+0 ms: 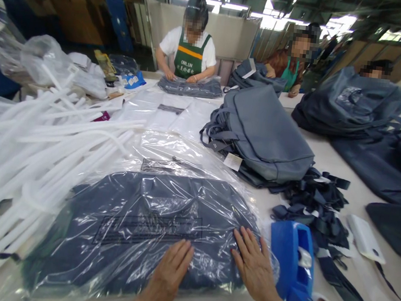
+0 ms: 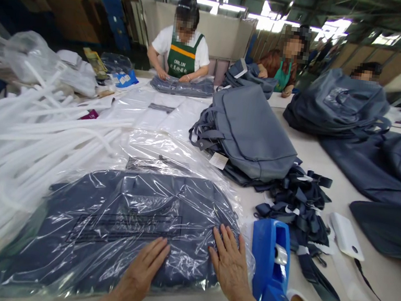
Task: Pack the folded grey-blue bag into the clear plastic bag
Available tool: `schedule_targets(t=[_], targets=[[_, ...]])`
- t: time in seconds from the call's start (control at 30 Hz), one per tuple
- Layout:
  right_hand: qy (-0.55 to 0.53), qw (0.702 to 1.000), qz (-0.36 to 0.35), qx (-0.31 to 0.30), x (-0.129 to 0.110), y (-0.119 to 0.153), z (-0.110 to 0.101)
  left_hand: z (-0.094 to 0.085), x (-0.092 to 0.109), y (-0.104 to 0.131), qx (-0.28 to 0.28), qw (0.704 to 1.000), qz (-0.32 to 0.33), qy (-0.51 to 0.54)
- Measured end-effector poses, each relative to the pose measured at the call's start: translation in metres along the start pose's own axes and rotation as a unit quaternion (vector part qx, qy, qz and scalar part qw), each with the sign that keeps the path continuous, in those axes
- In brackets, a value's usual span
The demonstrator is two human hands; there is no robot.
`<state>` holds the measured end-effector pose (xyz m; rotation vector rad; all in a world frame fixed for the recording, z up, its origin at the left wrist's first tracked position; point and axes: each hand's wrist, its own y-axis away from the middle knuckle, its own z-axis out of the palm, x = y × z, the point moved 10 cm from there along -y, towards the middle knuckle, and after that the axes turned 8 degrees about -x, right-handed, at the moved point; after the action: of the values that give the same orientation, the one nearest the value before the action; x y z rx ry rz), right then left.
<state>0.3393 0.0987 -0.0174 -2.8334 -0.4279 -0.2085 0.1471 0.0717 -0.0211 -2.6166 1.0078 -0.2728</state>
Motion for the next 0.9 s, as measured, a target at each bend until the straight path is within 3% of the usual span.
schedule_targets(t=[0.1, 0.2, 0.3, 0.4, 0.5, 0.57, 0.67, 0.73, 0.8, 0.9], targets=[[-0.009, 1.000, 0.010, -0.005, 0.001, 0.000, 0.002, 0.014, 0.025, -0.020, -0.063, 0.991, 0.097, 0.062], [-0.007, 1.000, -0.001, -0.002, 0.001, -0.001, 0.000, 0.029, 0.032, -0.036, -0.129, 0.984, 0.110, 0.046], [0.011, 1.000, 0.004, 0.009, 0.011, 0.001, -0.011, 0.036, 0.031, -0.041, -0.149, 0.982, 0.114, 0.017], [0.023, 0.997, 0.058, 0.049, 0.042, 0.018, -0.036, 0.039, 0.029, -0.037, -0.146, 0.982, 0.118, 0.009], [-0.012, 0.978, 0.190, 0.080, 0.096, 0.057, -0.056, 0.040, 0.029, -0.033, -0.135, 0.984, 0.120, 0.001], [-0.081, 0.938, 0.332, 0.053, 0.139, 0.094, -0.052, 0.039, 0.028, -0.032, -0.121, 0.986, 0.118, -0.008], [-0.274, 0.814, 0.513, -0.022, 0.173, 0.151, -0.020, 0.037, 0.028, -0.033, -0.099, 0.988, 0.116, -0.018], [-0.407, 0.710, 0.573, -0.036, 0.170, 0.173, 0.002, 0.035, 0.027, -0.034, -0.087, 0.989, 0.116, -0.023], [-0.482, 0.640, 0.598, -0.018, 0.161, 0.180, 0.014, 0.034, 0.027, -0.034, -0.076, 0.990, 0.118, -0.028], [-0.500, 0.611, 0.614, 0.017, 0.156, 0.179, 0.018, 0.032, 0.028, -0.035, -0.071, 0.989, 0.122, -0.032]])
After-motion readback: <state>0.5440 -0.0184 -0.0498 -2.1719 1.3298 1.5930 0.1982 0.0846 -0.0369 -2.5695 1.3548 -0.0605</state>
